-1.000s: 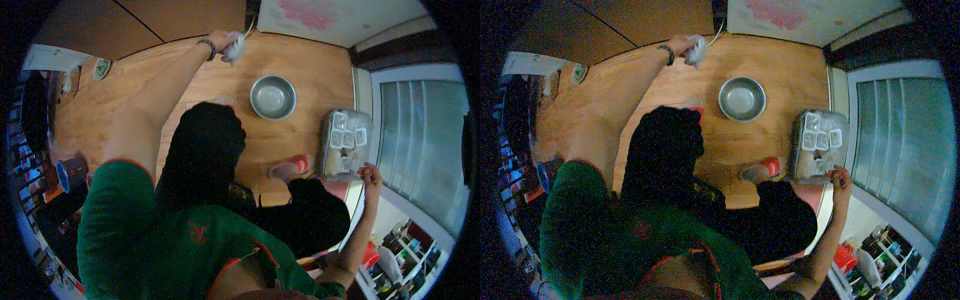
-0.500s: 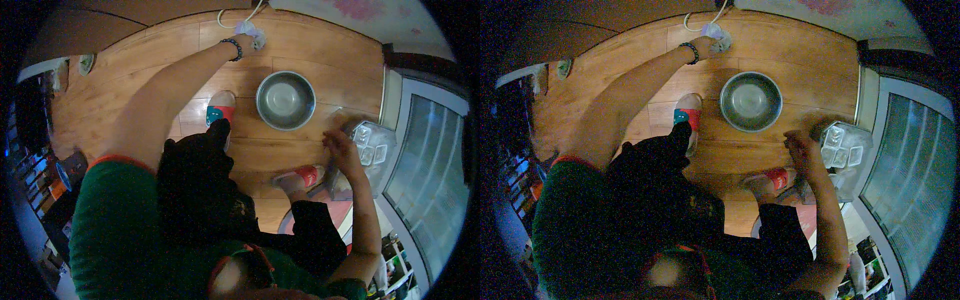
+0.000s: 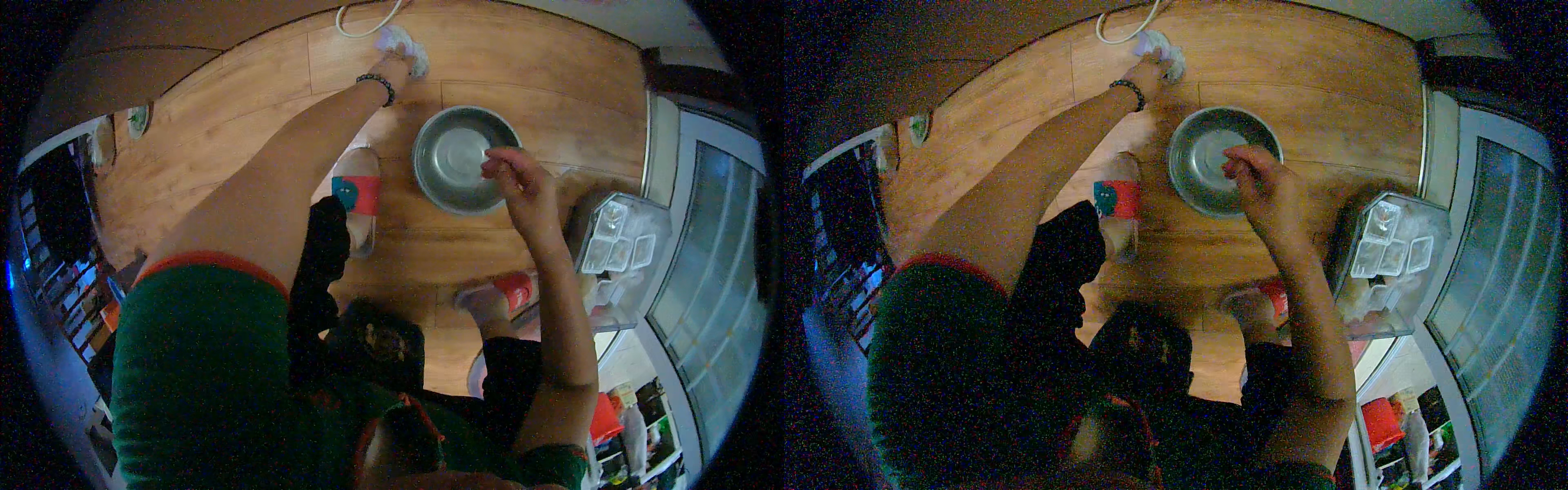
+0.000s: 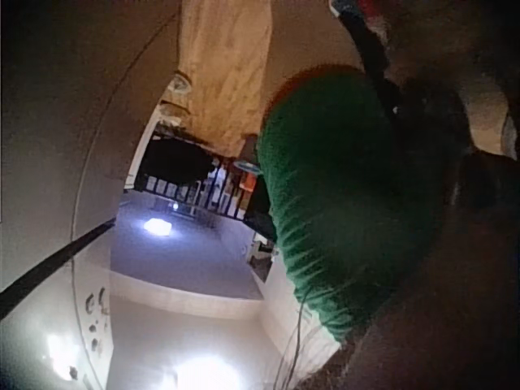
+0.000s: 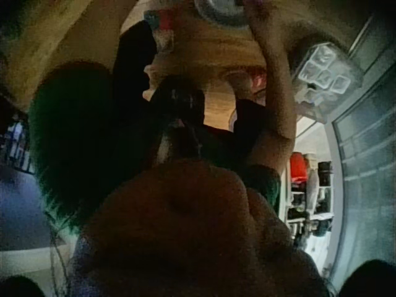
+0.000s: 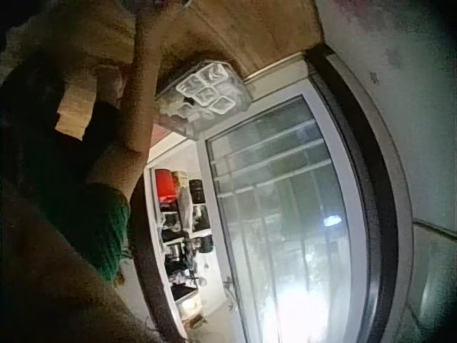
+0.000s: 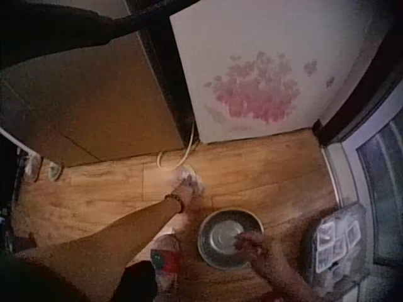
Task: The person sits on the floor and organizes a transparent plastic drawer from a freezer. They remove various packaged food items, including corn and frozen vegetables, and place them into a metal bowl. The person then wipes the inside of the drawer with a cloth and places the items back into the drawer in an organized manner.
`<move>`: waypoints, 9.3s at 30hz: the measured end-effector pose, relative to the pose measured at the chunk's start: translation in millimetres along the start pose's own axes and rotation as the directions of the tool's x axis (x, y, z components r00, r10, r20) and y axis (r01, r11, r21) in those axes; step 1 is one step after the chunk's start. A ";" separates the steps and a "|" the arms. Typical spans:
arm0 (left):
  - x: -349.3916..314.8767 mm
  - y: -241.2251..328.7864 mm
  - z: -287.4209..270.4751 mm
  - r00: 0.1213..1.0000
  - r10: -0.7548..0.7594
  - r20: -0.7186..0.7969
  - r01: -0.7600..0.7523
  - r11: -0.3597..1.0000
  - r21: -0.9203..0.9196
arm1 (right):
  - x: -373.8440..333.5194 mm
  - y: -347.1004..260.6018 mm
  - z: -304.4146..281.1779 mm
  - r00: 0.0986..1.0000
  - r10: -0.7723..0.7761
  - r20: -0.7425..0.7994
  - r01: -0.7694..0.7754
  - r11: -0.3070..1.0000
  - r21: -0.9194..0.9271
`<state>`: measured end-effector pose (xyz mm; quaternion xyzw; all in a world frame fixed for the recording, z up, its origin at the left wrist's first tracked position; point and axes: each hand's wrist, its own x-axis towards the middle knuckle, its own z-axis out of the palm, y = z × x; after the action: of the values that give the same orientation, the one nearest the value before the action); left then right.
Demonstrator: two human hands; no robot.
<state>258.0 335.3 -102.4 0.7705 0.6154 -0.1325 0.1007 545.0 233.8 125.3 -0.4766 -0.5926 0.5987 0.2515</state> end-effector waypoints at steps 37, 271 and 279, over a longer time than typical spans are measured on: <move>-100.0 17.9 -87.0 0.950 0.141 0.278 0.129 0.633 -0.763 | -0.8 42.0 -34.5 0.976 0.167 -0.141 -0.125 0.956 0.266; -310.6 154.1 -386.3 0.901 0.274 -0.338 -0.040 -0.721 -0.691 | -188.9 -188.7 -8.8 0.939 -0.054 -0.340 0.273 0.721 0.637; -316.8 155.3 -390.6 0.883 0.323 -0.340 0.002 -0.727 -0.687 | -185.8 -194.4 -3.7 0.947 -0.032 -0.320 0.234 0.752 0.616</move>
<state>374.9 133.1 369.3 0.3114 0.1579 0.4607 0.8160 574.8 107.9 361.0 -0.3992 -0.3388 0.6698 0.5266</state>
